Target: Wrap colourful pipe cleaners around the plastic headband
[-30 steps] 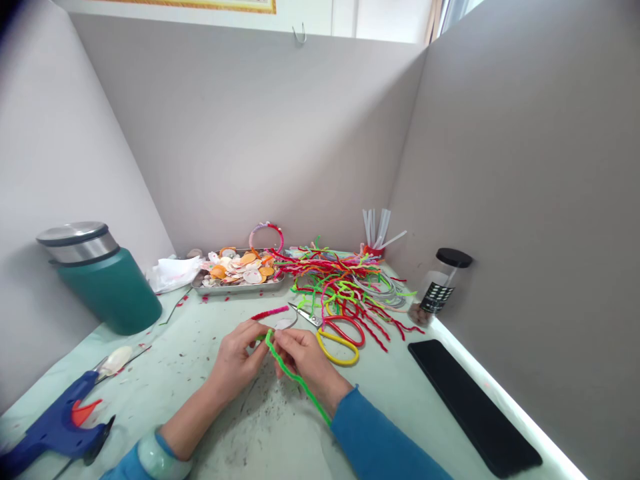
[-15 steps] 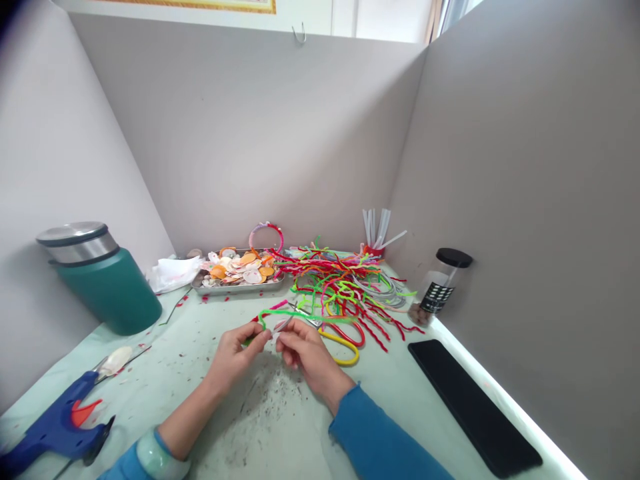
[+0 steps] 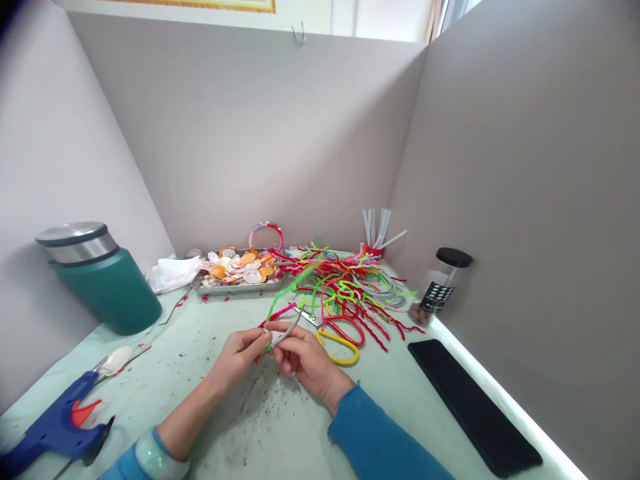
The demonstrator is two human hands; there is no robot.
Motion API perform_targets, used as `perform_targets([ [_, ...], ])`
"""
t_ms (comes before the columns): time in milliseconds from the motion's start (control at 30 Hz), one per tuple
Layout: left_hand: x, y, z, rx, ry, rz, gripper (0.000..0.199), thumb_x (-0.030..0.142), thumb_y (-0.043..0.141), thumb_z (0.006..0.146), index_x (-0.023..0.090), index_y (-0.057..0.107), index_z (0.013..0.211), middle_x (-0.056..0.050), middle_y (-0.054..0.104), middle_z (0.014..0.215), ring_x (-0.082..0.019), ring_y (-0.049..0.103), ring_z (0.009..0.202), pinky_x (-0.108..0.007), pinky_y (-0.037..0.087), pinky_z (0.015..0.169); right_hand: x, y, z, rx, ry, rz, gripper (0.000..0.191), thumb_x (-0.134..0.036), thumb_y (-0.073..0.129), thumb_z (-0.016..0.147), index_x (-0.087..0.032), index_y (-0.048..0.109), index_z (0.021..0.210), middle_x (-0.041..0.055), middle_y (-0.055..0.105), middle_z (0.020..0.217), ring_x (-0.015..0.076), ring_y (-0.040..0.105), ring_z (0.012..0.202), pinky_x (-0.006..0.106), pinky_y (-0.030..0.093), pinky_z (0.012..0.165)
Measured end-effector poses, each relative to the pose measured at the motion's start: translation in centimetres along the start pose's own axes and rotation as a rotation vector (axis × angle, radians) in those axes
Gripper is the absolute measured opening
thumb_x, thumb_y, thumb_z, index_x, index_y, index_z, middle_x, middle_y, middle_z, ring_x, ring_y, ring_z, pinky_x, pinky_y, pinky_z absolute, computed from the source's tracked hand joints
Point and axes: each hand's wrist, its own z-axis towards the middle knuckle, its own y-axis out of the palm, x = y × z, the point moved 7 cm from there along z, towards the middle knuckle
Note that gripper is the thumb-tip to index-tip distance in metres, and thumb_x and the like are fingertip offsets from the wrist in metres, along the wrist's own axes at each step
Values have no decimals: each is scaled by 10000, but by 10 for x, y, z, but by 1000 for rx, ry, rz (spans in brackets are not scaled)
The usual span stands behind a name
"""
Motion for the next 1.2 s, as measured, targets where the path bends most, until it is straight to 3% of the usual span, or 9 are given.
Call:
perform_targets([
  [167,6,-5,-1,56,41,64,415,443,395,856,143,518,597,30,443,538,-96,393,532,-215,297,530,-12,-5,-1,125,-159,-406,249,-298,515,819,-180,588,1025,-47,515,558,65,389,411,192,279,410],
  [267,13,-7,-2,82,89,106,344,405,415,853,151,502,638,29,466,586,-104,420,577,-210,314,551,-19,-7,-3,198,-249,-562,186,-337,505,839,-173,590,851,-46,477,545,77,376,433,204,280,421],
  [400,20,-6,-4,86,141,184,228,344,462,832,148,543,747,14,525,677,-113,452,631,-211,341,582,-30,-7,-6,266,-391,-724,191,-294,498,851,-173,577,727,-31,460,584,104,410,533,221,310,493],
  [567,22,-8,-5,155,172,267,213,321,457,840,153,540,738,12,532,662,-114,464,615,-214,359,578,-43,-3,-11,327,-552,-923,170,-226,523,831,-173,572,677,2,505,712,138,478,680,242,362,599],
  [733,23,-9,-5,198,224,271,178,287,461,850,166,563,932,0,594,729,-123,524,647,-220,400,605,-45,0,-13,298,-588,-979,135,-213,515,843,-180,595,739,20,556,781,166,519,812,277,397,733],
  [867,28,-12,-8,267,289,329,143,244,460,851,173,584,856,-22,626,796,-136,561,722,-232,417,653,-38,2,-13,253,-548,-1029,99,-217,527,847,-185,595,782,15,565,783,160,527,795,271,401,716],
  [1067,28,-28,-13,489,307,410,130,240,460,850,164,561,822,-27,607,749,-139,562,679,-230,420,601,-35,16,-16,185,-593,-1233,29,-186,568,827,-195,594,819,17,596,798,170,518,827,293,372,749],
  [1200,22,-32,-12,536,298,463,138,243,455,851,168,570,844,-35,616,780,-150,574,699,-251,433,623,-38,15,-19,245,-640,-1270,62,-204,542,852,-193,597,826,17,612,779,167,516,791,305,359,749],
])
